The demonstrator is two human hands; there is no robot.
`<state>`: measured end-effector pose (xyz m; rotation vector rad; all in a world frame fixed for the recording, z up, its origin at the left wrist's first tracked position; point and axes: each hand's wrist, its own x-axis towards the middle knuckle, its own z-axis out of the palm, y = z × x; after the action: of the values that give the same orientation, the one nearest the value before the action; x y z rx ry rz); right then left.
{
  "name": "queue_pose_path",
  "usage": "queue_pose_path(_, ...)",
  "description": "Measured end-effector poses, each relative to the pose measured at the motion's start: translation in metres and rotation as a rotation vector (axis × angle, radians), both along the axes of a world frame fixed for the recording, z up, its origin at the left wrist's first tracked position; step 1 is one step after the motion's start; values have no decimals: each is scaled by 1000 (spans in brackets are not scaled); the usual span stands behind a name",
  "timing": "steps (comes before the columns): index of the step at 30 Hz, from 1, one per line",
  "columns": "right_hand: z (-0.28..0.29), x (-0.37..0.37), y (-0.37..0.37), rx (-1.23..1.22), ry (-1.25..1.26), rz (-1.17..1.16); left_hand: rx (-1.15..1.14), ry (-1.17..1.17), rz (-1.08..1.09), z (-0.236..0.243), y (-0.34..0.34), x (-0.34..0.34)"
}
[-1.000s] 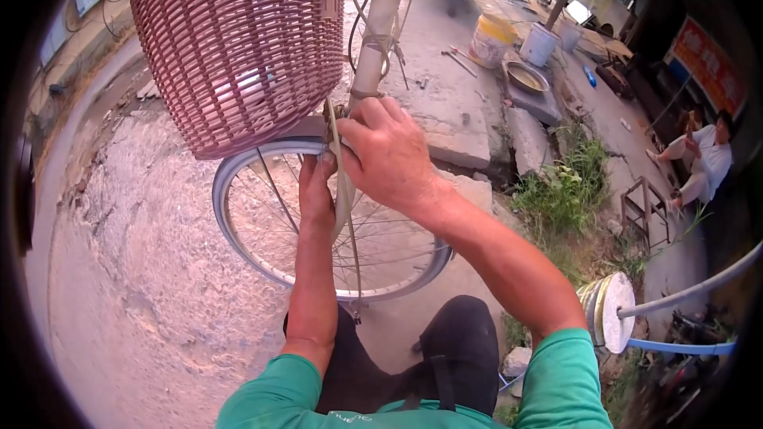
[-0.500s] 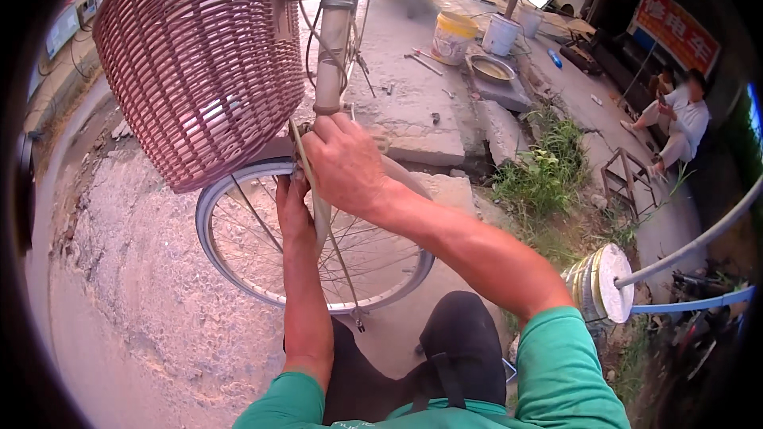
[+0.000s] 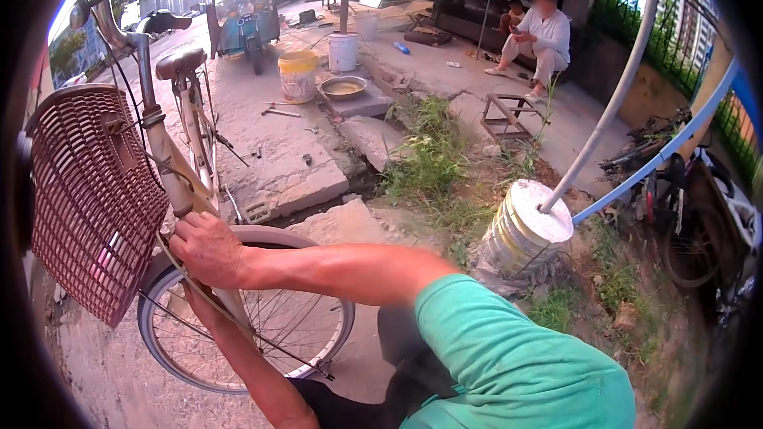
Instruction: The person repairs a bicycle by using a tool to adjust the front fender and then handles a plastic component on the handlebar area by hand.
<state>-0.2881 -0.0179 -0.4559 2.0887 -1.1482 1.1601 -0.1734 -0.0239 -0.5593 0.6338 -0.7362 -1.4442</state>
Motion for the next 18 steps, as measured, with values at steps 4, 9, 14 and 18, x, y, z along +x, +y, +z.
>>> queue_pose_path(4, 3, -1, 5, 99, -33, 33, 17, -5, 19, -10, -7, 1)
queue_pose_path(9, 4, -6, 7, 91, -34, 71, 5, -1, -3, -25, -19, 5)
queue_pose_path(14, 4, 5, -1, 64, -77, 103, -20, -22, 1, -26, -23, 19)
queue_pose_path(18, 10, -7, 9, 128, -80, 89, -89, 37, -38, -25, -19, 3)
